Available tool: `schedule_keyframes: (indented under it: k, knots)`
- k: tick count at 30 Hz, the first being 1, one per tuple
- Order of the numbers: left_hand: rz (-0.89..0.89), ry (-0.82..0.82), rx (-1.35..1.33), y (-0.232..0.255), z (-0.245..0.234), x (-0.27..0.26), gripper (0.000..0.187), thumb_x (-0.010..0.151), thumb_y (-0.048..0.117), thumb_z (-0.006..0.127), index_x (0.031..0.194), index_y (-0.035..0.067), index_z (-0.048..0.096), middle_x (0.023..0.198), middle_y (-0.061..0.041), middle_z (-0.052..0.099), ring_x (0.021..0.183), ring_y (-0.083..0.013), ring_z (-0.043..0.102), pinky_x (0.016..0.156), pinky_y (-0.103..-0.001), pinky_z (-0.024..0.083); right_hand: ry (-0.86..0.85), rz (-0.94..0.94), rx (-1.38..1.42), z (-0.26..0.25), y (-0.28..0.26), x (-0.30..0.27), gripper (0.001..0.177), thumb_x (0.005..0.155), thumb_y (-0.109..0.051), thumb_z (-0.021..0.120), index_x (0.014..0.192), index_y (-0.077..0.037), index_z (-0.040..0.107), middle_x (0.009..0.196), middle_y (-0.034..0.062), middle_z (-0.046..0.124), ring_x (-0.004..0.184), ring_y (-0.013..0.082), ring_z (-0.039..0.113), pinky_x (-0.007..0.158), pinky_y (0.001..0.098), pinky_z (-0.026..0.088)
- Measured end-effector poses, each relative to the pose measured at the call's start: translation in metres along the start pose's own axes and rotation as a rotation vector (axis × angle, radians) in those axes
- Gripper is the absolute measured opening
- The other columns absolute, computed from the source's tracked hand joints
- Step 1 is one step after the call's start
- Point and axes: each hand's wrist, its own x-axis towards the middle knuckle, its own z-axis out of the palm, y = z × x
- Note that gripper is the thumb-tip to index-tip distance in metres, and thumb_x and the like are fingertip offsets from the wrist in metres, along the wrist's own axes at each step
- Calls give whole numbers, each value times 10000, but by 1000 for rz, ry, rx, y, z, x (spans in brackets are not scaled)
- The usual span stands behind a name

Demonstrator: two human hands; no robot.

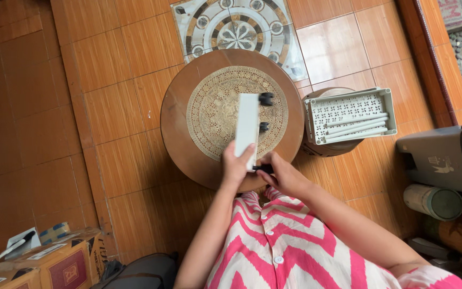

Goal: The person assembles a white plastic tray by inserting black feet and white rods into designated holes. They repeatedly pick up feet and rods, align them with the tray, and press them into place. The tray is handled one at a time and placed on a round table.

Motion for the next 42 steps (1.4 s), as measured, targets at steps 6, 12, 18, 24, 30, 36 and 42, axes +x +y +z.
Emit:
schedule_keyframes:
  k: [6,12,18,24,30,36,42]
  knots:
    - [-5,17,-103,2,-43,6,278,922,111,746,1127,-49,646,1029,-72,734,879,-109,680,779,-274,569,266,524,600,-32,27,-14,182,1038,-125,593,1143,-64,457,887,79,614,693,131,519,586,271,434]
    - [-57,-19,-134,-9,-26,8,267,932,126,739,1122,-40,653,1005,-71,731,853,-105,672,752,-278,564,280,752,1174,-27,28,-15,141,1004,-146,564,1122,-96,505,877,89,625,621,128,474,533,254,377]
    - [-25,-11,-120,-8,-26,4,250,939,134,739,1114,-26,659,1000,-57,731,855,-98,673,755,-271,565,50,706,1328,-9,3,-5,230,958,-73,578,1184,-103,542,1024,94,630,705,111,479,625,250,410]
    - [-55,0,-194,-9,-24,1,251,942,146,737,1107,-22,650,986,-61,728,836,-101,676,724,-271,565,-17,770,1258,7,-6,12,248,907,4,551,1147,-52,521,1083,88,618,890,164,611,797,309,528]
    - [-39,13,-163,-12,-19,-3,248,942,149,741,1081,-30,640,968,-73,736,823,-112,685,712,-279,568,-39,717,1351,13,-7,15,345,853,26,511,1181,-80,488,1050,69,581,830,150,551,710,283,453]
    - [-9,35,-133,-14,-17,-4,244,943,147,746,1080,-30,648,975,-69,735,835,-107,681,729,-277,569,-162,666,1289,11,-2,13,192,1065,-152,542,1233,-91,474,969,69,501,792,150,487,699,291,422]
    - [2,10,-100,-14,-14,-4,231,939,142,747,1069,-25,655,962,-64,737,827,-102,678,726,-275,566,-229,696,1333,8,4,13,248,1083,-269,488,1225,-66,497,1009,120,592,726,128,438,660,263,387]
